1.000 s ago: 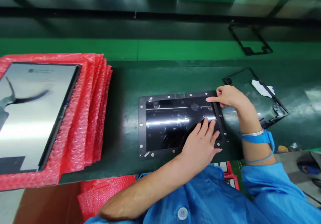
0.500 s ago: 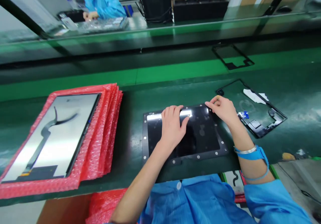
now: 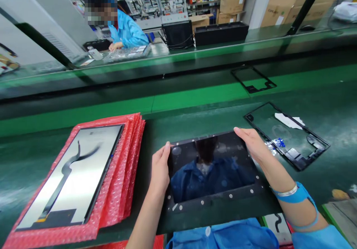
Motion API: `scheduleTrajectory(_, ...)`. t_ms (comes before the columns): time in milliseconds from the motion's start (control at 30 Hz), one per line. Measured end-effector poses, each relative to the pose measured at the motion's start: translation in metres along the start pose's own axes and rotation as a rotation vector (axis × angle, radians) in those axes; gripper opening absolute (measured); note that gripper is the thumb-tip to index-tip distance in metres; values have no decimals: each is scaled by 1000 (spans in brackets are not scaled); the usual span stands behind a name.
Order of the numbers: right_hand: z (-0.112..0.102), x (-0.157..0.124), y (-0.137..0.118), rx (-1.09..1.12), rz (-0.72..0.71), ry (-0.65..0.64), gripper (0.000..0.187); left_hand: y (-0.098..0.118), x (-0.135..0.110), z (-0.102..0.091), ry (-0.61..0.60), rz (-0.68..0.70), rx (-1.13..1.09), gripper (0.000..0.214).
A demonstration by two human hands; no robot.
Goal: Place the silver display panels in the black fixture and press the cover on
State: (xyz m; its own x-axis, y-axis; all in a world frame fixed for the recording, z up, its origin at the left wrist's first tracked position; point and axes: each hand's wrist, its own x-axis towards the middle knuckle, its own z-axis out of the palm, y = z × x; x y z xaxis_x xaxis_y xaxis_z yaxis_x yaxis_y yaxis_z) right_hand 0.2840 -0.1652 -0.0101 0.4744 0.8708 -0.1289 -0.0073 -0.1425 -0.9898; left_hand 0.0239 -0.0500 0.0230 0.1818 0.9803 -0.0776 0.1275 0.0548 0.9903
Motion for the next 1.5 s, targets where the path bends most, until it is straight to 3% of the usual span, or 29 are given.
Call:
scheduleTrajectory(67, 2, -2, -6, -4, -12, 1, 72, 1, 3, 0, -2, -61, -82, 55)
scheduleTrajectory(267, 3, -10, -24, -59, -32, -89, 70, 12, 19, -5, 283, -159, -412, 44)
scheduleTrajectory(367, 8, -13, -27, -100, -13, -135, 71, 11, 27, -6, 363, -184, -493, 38)
scheduleTrajectory(633, 20, -14, -29, -148, 1, -80, 75, 3, 28, -9, 357, -251, -508, 46)
scheduleTrajectory(800, 18, -20, -20, 55, 125, -319, 59, 9, 23, -14, 354, -226, -498, 54)
scheduleTrajectory(900, 18, -23, -6, 138, 145, -296, 56, 12, 20, -14, 295, -214, -509, 54)
scheduleTrajectory(1133, 9, -21, 0, 194, 175, 17, 57, -2, 9, -4, 67, -225, -577, 53)
scheduleTrajectory(1233, 5, -15, 1, 232, 146, 138, 55, -16, 0, 5, -121, -271, -521, 51)
scheduleTrajectory(1300, 4, -11, 3, 239, 133, 132, 56, -23, -3, 9, -308, -253, -490, 47)
scheduleTrajectory(1367, 3, -6, 3, 240, 139, 90, 58, -27, -4, 11, -401, -217, -504, 47)
scheduleTrajectory(1500, 6, 10, -17, 216, 148, -27, 60, -23, 0, 9, -322, -215, -537, 46)
